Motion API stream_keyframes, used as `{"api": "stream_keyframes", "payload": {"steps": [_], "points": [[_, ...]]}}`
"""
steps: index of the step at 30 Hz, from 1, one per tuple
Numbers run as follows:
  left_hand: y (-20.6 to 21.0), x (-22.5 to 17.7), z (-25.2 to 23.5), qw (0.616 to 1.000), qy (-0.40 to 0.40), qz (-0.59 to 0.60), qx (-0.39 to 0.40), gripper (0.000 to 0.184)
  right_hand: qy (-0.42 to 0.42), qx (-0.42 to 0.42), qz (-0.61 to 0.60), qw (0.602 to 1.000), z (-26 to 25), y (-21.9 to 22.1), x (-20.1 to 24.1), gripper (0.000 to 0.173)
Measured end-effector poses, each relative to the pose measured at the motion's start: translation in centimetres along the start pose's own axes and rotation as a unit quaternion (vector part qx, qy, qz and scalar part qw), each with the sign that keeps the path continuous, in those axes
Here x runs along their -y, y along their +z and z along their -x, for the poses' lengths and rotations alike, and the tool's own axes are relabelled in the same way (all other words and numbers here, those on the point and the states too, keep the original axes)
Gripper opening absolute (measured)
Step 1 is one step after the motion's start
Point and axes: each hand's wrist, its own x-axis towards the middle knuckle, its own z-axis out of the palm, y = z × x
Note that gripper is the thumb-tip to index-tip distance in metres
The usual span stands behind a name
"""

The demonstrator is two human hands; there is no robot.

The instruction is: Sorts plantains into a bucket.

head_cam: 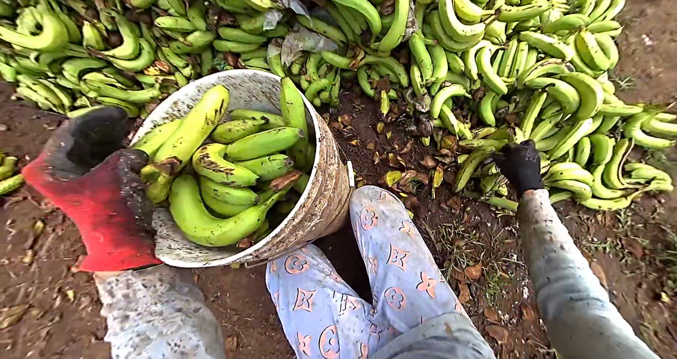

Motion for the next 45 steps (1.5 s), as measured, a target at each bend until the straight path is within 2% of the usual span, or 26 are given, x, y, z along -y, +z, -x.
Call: {"api": "stream_keyframes", "payload": {"steps": [3,6,8,12,15,19,21,22,25,27,29,30,32,35,36,38,40,42,43,45], "points": [[0.0,1.1,-0.5,1.0,-0.008,0.018,0.005,0.046,-0.107,-0.067,-0.052,0.991,3.4,-1.0,1.9,0.027],[-0.6,4.3,-0.8,0.999,0.038,0.025,0.013,0.044,-0.219,-0.134,-0.068,0.964,5.4,-3.9,6.4,0.029],[-0.3,3.4,-0.4,0.999,0.037,0.004,-0.009,0.043,-0.293,-0.195,-0.093,0.931,6.6,-6.4,10.1,0.029],[-0.1,1.8,-0.1,0.998,0.008,-0.05,-0.033,0.038,-0.413,-0.32,-0.152,0.839,8.4,-10.3,16.2,0.028],[-0.1,2.0,-0.5,0.992,0.052,-0.098,-0.061,0.039,-0.454,-0.351,-0.204,0.793,9.4,-12.2,19.0,0.027],[-0.3,0.4,0.2,0.968,0.14,-0.171,-0.116,0.04,-0.475,-0.328,-0.27,0.771,7.6,-13.4,20.9,0.028],[0.6,-2.9,1.8,0.948,0.219,-0.182,-0.143,0.04,-0.49,-0.283,-0.27,0.779,7.5,-13.5,20.7,0.031],[1.5,-5.7,3.2,0.943,0.252,-0.173,-0.13,0.043,-0.492,-0.258,-0.267,0.787,7.9,-13.4,20.3,0.034],[7.0,-13.7,7.8,0.937,0.331,-0.101,0.039,0.068,-0.51,-0.175,-0.214,0.815,10.8,-12.9,18.5,0.044],[13.0,-16.0,8.0,0.915,0.34,-0.136,0.168,0.099,-0.524,-0.131,-0.193,0.819,11.8,-12.9,18.0,0.043],[19.1,-16.2,7.4,0.895,0.321,-0.152,0.269,0.116,-0.515,-0.1,-0.183,0.831,12.3,-13.0,18.2,0.037],[21.6,-15.9,7.0,0.892,0.31,-0.13,0.302,0.112,-0.511,-0.093,-0.184,0.835,12.5,-13.0,18.1,0.035],[24.7,-15.1,6.6,0.891,0.289,-0.068,0.343,0.093,-0.492,-0.065,-0.232,0.837,12.6,-12.2,17.1,0.039],[26.8,-13.1,7.3,0.887,0.24,-0.007,0.395,0.074,-0.395,0.047,-0.361,0.843,12.1,-10.8,14.2,0.068],[27.3,-12.2,8.0,0.894,0.219,0.018,0.391,0.069,-0.369,0.072,-0.345,0.86,11.5,-10.3,13.0,0.078],[28.2,-10.8,9.5,0.911,0.179,0.053,0.368,0.065,-0.369,0.076,-0.171,0.91,10.0,-8.6,10.8,0.088],[29.2,-10.6,10.9,0.922,0.157,0.088,0.342,0.061,-0.398,0.053,-0.005,0.916,8.8,-5.7,10.1,0.077],[30.2,-11.3,11.9,0.921,0.144,0.097,0.348,0.06,-0.404,0.037,0.05,0.912,8.4,-3.6,10.2,0.052],[30.5,-11.8,12.2,0.916,0.14,0.076,0.369,0.062,-0.397,0.044,0.083,0.913,8.2,-3.5,10.0,0.047],[31.0,-12.3,11.7,0.891,0.136,-0.004,0.434,0.069,-0.365,0.1,0.164,0.911,8.2,-4.6,10.1,0.048]]}}
